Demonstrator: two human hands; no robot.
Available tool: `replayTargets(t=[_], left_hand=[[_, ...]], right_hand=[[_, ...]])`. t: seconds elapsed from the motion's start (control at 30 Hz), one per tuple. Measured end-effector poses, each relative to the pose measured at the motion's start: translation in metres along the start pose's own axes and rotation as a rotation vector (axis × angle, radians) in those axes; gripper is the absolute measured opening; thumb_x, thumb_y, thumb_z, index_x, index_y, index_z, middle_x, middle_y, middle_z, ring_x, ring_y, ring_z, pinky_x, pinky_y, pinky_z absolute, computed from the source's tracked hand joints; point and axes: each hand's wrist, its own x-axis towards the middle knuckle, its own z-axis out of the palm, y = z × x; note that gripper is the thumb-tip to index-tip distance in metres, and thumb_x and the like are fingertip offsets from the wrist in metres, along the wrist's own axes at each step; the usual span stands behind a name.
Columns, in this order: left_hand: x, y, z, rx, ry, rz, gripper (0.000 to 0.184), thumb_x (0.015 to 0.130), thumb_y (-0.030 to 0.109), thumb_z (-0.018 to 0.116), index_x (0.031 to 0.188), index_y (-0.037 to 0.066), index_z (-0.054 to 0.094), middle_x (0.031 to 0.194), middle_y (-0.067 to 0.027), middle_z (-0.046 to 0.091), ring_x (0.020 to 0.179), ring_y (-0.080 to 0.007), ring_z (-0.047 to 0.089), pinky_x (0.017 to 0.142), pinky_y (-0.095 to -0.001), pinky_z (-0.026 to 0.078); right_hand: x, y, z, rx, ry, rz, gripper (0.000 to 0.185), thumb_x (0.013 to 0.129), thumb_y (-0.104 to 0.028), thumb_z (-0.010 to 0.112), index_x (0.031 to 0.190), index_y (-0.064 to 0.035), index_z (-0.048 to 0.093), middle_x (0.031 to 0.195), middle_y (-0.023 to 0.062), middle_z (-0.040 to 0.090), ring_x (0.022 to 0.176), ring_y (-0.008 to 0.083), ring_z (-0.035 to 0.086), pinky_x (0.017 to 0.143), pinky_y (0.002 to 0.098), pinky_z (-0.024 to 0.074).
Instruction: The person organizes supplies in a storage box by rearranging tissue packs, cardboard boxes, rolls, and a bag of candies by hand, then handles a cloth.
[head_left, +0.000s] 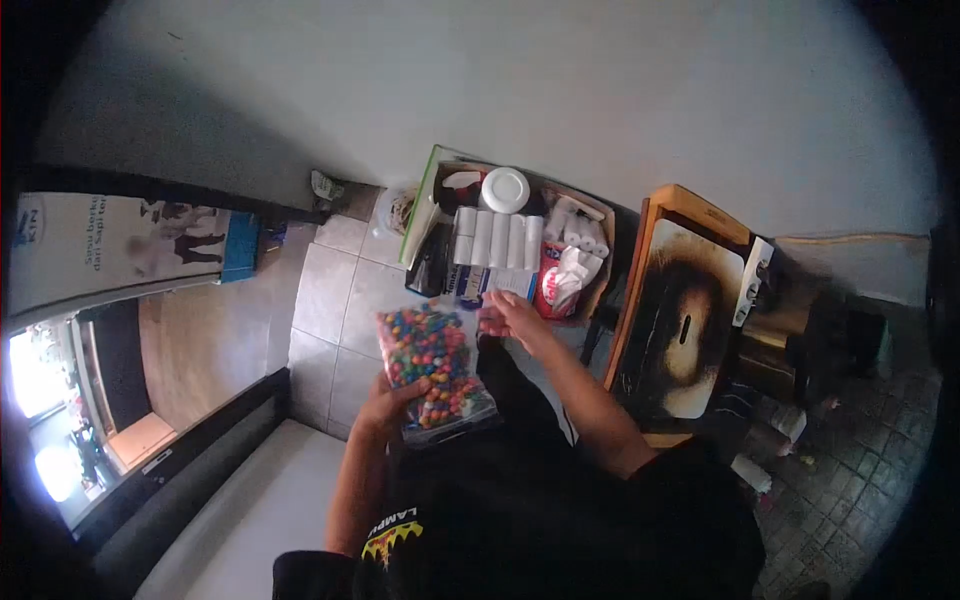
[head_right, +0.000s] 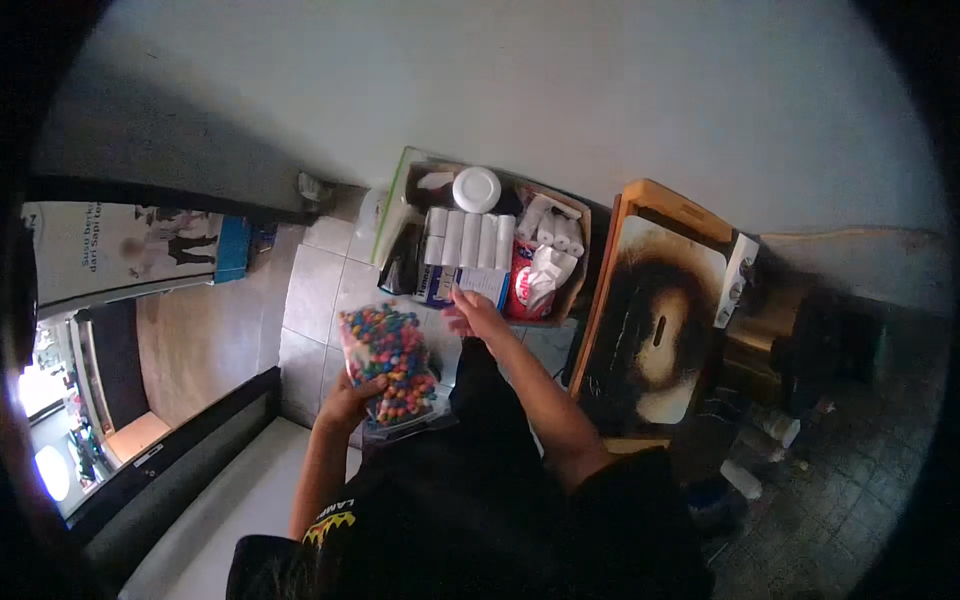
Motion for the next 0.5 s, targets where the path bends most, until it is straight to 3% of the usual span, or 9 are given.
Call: replayTargets(t=[0.1, 0.13, 0.2, 0.27, 0.5], left_hand=[[0.002, -0.002, -0.013, -0.08, 0.081, 0.041, 0.044, 0.07, 0.001, 0.066, 0.11, -0.001, 0.046, 0.1, -0.0131, 0.059, 0.089, -0.0235, 0.06, 0.08, -0.0373, 0.049], [0.002, -0.005, -0.02, -0.088, 0.116, 0.068, 0.046, 0.07, 0.001, 0.066, 0.112, -0.001, 0.045, 0.102, -0.0135, 0.058, 0.09, -0.0241, 0.059, 0.08, -0.0381, 0.049], [0.002, -0.003, -0.034, -0.088, 0.158, 0.08, 0.048, 0.07, 0.0, 0.066, 0.113, -0.001, 0.043, 0.103, -0.0139, 0.058, 0.091, -0.0248, 0.059, 0.08, -0.0389, 0.049], [0.005, 0.002, -0.044, -0.032, 0.124, 0.071, 0.051, 0.071, 0.001, 0.066, 0.115, -0.001, 0.042, 0.105, -0.0139, 0.057, 0.093, -0.0247, 0.058, 0.082, -0.039, 0.048], [0.003, 0.016, -0.06, 0.067, 0.131, 0.094, 0.05, 0.071, 0.004, 0.066, 0.114, -0.002, 0.042, 0.105, -0.0147, 0.057, 0.095, -0.025, 0.057, 0.085, -0.0395, 0.046]], right_hand=[[0.062, 0.026, -0.027, 0.499, 0.352, -0.051, 0.046, 0.08, -0.046, 0.055, 0.103, -0.0075, 0.047, 0.089, 0.0101, 0.058, 0.074, 0.0181, 0.057, 0.061, 0.0312, 0.0494], [0.084, 0.031, -0.034, 0.502, 0.346, -0.044, 0.046, 0.08, -0.046, 0.055, 0.103, -0.0075, 0.047, 0.089, 0.0101, 0.058, 0.074, 0.0181, 0.057, 0.061, 0.0312, 0.0494], [0.123, 0.032, -0.044, 0.735, 0.556, 0.054, 0.045, 0.078, -0.049, 0.056, 0.095, -0.0082, 0.048, 0.091, 0.0109, 0.057, 0.082, 0.0212, 0.056, 0.07, 0.038, 0.048], [0.136, 0.003, -0.03, 0.736, 0.745, -0.022, 0.049, 0.079, -0.053, 0.052, 0.102, -0.0098, 0.049, 0.086, 0.0097, 0.06, 0.088, 0.024, 0.054, 0.075, 0.0411, 0.0436], [0.2, 0.013, -0.042, 0.835, 0.673, -0.083, 0.048, 0.081, -0.051, 0.047, 0.108, -0.0124, 0.052, 0.1, 0.0067, 0.058, 0.098, 0.0235, 0.052, 0.084, 0.0434, 0.0414]])
